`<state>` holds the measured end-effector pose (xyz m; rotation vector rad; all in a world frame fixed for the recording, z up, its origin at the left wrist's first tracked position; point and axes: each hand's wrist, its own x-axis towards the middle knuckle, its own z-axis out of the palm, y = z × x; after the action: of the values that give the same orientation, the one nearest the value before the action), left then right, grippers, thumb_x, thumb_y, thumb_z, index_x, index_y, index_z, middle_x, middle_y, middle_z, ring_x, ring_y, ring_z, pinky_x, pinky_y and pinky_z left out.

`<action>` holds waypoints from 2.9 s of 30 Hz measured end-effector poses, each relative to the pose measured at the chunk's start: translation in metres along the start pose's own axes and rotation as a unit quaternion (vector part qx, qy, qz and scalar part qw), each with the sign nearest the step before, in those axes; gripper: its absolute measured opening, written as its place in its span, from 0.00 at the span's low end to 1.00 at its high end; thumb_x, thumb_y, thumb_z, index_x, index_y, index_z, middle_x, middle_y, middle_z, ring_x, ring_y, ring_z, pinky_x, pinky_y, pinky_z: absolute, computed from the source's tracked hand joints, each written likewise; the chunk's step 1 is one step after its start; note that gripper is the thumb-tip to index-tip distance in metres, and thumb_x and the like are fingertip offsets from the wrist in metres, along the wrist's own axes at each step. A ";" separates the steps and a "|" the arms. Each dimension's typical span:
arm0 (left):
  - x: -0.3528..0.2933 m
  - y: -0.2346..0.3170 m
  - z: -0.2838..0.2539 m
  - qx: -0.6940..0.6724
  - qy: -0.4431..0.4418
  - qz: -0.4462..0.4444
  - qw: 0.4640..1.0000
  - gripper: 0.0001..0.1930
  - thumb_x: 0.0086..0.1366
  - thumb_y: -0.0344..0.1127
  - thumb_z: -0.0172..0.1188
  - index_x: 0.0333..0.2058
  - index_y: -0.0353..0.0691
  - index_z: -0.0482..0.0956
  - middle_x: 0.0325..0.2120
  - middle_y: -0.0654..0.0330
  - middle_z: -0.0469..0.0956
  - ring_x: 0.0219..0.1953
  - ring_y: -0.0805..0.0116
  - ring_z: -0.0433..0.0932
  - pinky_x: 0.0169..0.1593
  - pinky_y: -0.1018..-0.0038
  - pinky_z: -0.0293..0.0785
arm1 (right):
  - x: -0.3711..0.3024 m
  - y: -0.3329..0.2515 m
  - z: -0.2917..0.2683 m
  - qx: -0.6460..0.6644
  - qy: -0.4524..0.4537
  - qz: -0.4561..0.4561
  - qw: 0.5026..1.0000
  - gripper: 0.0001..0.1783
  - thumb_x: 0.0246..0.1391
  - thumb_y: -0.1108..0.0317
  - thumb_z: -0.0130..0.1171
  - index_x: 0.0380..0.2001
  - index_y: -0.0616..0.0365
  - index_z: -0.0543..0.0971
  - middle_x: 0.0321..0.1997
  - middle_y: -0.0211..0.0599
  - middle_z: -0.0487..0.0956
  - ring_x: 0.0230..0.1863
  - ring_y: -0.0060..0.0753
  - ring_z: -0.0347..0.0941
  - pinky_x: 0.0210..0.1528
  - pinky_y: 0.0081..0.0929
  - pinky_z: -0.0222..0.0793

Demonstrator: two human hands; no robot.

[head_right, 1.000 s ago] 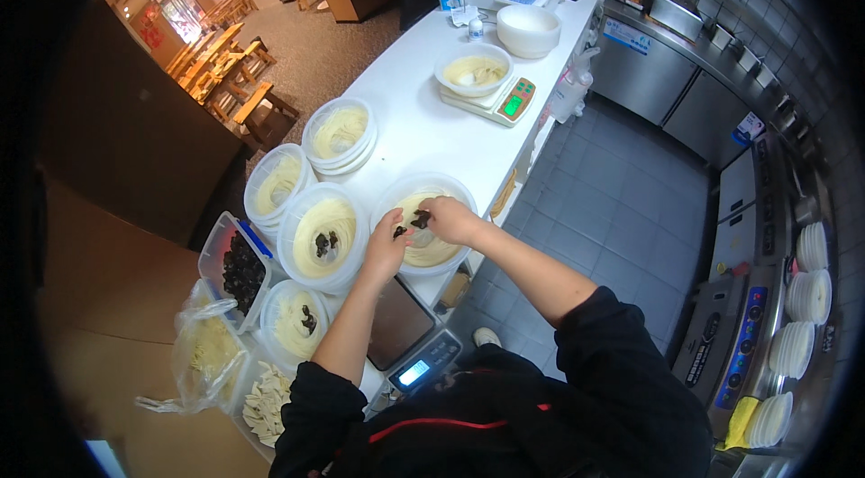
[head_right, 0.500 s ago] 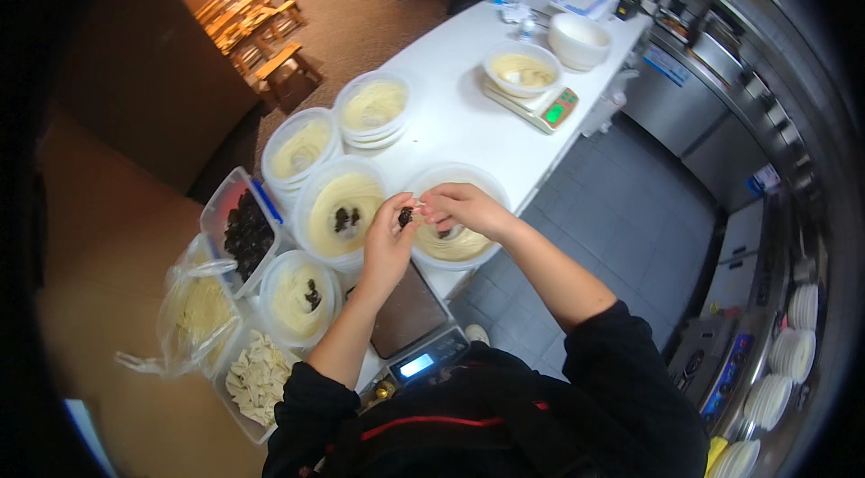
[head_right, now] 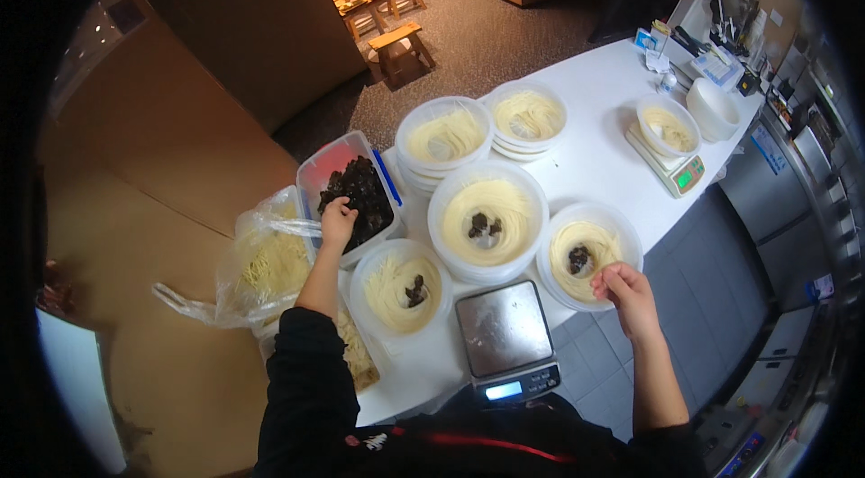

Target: The person assembles multiple noodle bowls by adding wood ear mushrooms and tofu skin to bowls of noodles. The person moves between the prep counter and the cooking station, placing finished bowls on the counter.

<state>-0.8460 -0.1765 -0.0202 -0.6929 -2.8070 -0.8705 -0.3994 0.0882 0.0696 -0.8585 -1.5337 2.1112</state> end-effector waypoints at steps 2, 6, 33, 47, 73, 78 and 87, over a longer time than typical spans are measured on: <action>0.014 -0.008 0.021 0.012 -0.005 -0.007 1.000 0.19 0.45 0.33 0.63 0.39 0.39 0.73 0.30 0.56 0.71 0.32 0.58 0.73 0.37 0.66 0.69 | -0.006 0.000 0.009 -0.003 0.005 -0.011 1.000 0.08 0.54 0.68 0.47 0.26 0.59 0.72 0.26 0.33 0.74 0.26 0.18 0.67 0.31 0.14 0.63; 0.033 -0.009 0.045 0.013 -0.028 -0.021 0.999 0.13 0.46 0.32 0.62 0.32 0.38 0.74 0.29 0.55 0.71 0.34 0.57 0.73 0.38 0.66 0.69 | -0.015 0.001 0.021 -0.014 0.015 -0.017 1.000 0.08 0.54 0.69 0.47 0.25 0.60 0.72 0.26 0.33 0.75 0.26 0.18 0.67 0.32 0.16 0.63; -0.130 0.098 -0.122 -0.303 -0.057 0.174 0.935 0.05 0.56 0.25 0.53 0.32 0.35 0.69 0.28 0.66 0.68 0.30 0.80 0.66 0.32 0.83 0.64 | 0.071 0.004 0.259 -0.024 -0.401 0.025 0.915 0.14 0.55 0.63 0.48 0.39 0.62 0.72 0.40 0.34 0.70 0.37 0.22 0.69 0.38 0.20 0.66; -0.167 0.135 -0.098 -0.487 -0.094 -0.036 0.867 0.05 0.58 0.27 0.52 0.34 0.37 0.68 0.25 0.66 0.72 0.24 0.80 0.69 0.27 0.84 0.64 | 0.033 0.005 0.230 -0.211 -0.239 -0.354 0.879 0.08 0.40 0.77 0.56 0.29 0.61 0.75 0.27 0.40 0.73 0.27 0.36 0.72 0.29 0.25 0.67; -0.161 0.173 -0.096 -0.296 -0.073 0.208 0.929 0.11 0.59 0.29 0.44 0.40 0.35 0.70 0.46 0.56 0.67 0.49 0.65 0.64 0.53 0.73 0.58 | 0.053 0.036 0.228 0.329 -0.299 0.265 0.856 0.17 0.58 0.57 0.38 0.37 0.58 0.71 0.38 0.36 0.73 0.44 0.36 0.69 0.49 0.35 0.65; -0.147 0.137 -0.078 -0.423 -0.017 0.120 0.898 0.12 0.60 0.32 0.47 0.42 0.36 0.69 0.42 0.57 0.70 0.46 0.67 0.67 0.51 0.74 0.60 | 0.108 0.018 0.214 0.300 -0.291 0.226 0.880 0.15 0.57 0.62 0.41 0.31 0.63 0.71 0.29 0.39 0.72 0.31 0.30 0.70 0.34 0.20 0.70; -0.022 0.013 -0.017 -0.160 -0.039 0.031 0.986 0.19 0.50 0.24 0.55 0.44 0.37 0.68 0.38 0.51 0.70 0.41 0.58 0.71 0.44 0.69 0.68 | 0.266 -0.035 0.221 -0.062 -0.099 0.064 0.991 0.22 0.53 0.53 0.44 0.43 0.60 0.67 0.41 0.38 0.69 0.41 0.30 0.66 0.43 0.30 0.65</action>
<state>-0.8204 -0.1851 -0.0047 -0.8674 -2.7212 -1.3254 -0.7460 0.1111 0.0840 -0.8306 -1.7705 2.2702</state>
